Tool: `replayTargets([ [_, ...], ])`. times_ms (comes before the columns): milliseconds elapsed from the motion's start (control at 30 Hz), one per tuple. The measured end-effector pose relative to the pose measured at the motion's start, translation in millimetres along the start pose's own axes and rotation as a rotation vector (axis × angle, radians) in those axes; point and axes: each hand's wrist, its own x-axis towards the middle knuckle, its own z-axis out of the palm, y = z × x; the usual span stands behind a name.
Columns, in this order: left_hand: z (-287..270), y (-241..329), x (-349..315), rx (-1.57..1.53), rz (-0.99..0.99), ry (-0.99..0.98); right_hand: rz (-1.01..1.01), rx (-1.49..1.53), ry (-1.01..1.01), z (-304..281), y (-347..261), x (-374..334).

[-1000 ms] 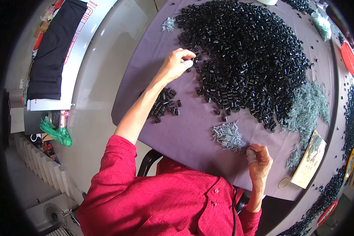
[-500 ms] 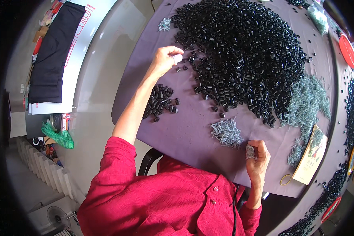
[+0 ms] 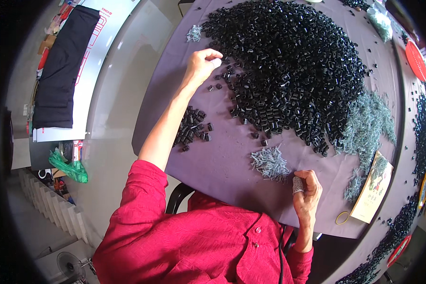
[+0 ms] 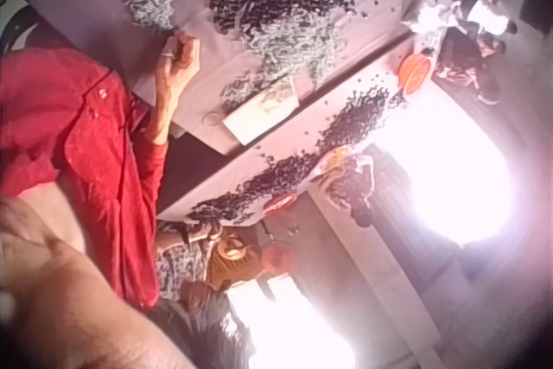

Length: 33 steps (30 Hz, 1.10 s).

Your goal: Sorting and grouping small black plastic components on a table.

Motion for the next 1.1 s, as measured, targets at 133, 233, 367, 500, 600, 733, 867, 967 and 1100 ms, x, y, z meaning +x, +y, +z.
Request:
replayTargets([
  [133, 9.8, 5.4, 9.2, 0.151, 0.046, 0.041, 0.025, -0.002, 0.006, 0.7, -0.3, 1.4],
  [233, 13.1, 9.8, 12.8, 0.223, 0.019, -0.051, 0.005, -0.015, 0.016, 1.1, -0.5, 2.5],
  [367, 8.3, 23.3, 2.3, 0.206, 0.108, -0.169, 0.029, 0.005, 0.000, 0.0, 8.6, 1.9],
  [500, 5.1, 2.5, -4.1, 0.101, 0.211, -0.129, 0.053, 0.036, 0.002, 0.2, 7.0, 1.1],
  [600, -11.9, -5.7, -3.7, 0.021, 0.065, 0.086, 0.087, 0.084, 0.044, 2.1, 6.7, -0.7],
  [733, -25.8, -19.8, -4.5, 0.012, -0.037, 0.056, 0.120, 0.091, 0.035, 0.0, 7.7, -1.6],
  [867, -22.6, -20.4, -5.6, 0.002, -0.042, 0.021, 0.121, 0.065, 0.012, 1.0, 2.7, -0.9],
  [967, -11.0, -6.3, -4.4, 0.025, -0.004, 0.000, 0.057, 0.051, 0.027, 1.4, 6.8, -0.3],
  [1100, 5.9, 10.5, 1.7, 0.094, 0.143, -0.050, 0.045, 0.068, -0.008, 1.2, 7.5, -0.1],
])
